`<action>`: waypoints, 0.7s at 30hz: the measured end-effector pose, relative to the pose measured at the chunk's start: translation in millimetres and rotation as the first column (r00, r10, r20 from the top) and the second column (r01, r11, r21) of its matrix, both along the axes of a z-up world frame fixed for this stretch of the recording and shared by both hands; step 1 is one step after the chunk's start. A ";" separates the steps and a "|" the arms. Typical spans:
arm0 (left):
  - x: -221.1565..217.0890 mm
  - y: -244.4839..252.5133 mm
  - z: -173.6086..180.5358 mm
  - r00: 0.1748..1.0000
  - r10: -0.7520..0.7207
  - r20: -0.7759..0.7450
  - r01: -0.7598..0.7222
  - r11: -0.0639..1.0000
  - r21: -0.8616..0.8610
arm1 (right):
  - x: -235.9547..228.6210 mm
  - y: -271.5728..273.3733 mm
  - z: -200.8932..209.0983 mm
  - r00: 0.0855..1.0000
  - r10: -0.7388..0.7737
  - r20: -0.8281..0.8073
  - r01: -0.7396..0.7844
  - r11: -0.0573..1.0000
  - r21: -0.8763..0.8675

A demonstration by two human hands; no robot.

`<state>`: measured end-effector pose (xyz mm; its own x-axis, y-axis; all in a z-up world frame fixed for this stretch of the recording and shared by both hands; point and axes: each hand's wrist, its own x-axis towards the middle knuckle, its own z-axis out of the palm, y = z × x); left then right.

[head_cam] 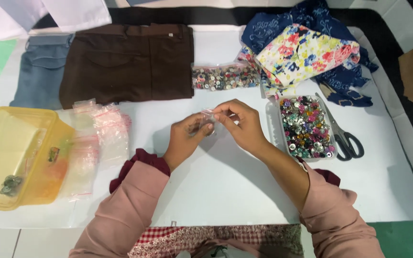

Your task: Picking up small metal buttons from a tray and placing them into small plastic bags

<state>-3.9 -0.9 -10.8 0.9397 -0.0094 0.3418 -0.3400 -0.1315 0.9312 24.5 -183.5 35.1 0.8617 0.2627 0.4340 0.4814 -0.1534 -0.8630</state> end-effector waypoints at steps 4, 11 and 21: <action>-7.4 8.2 -1.5 0.998 0.026 -0.064 -0.028 0.999 -0.041 | -1.3 5.2 -6.0 0.994 0.015 -0.104 -0.001 0.992 0.125; -44.4 25.2 24.5 0.979 0.164 -0.120 -0.169 0.985 -0.039 | -18.1 34.8 -8.8 0.949 0.150 -0.276 -0.075 0.961 0.264; -96.3 65.9 68.9 0.783 0.605 0.146 -0.614 0.789 0.022 | -52.5 114.3 -1.5 0.797 0.433 -0.421 -0.351 0.900 0.259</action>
<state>-100.2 65.0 58.0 0.7063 0.5244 0.4755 -0.2805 -0.4094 0.8682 -28.0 -69.2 33.6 0.8078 0.5836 0.0827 0.0142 0.1210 -0.9926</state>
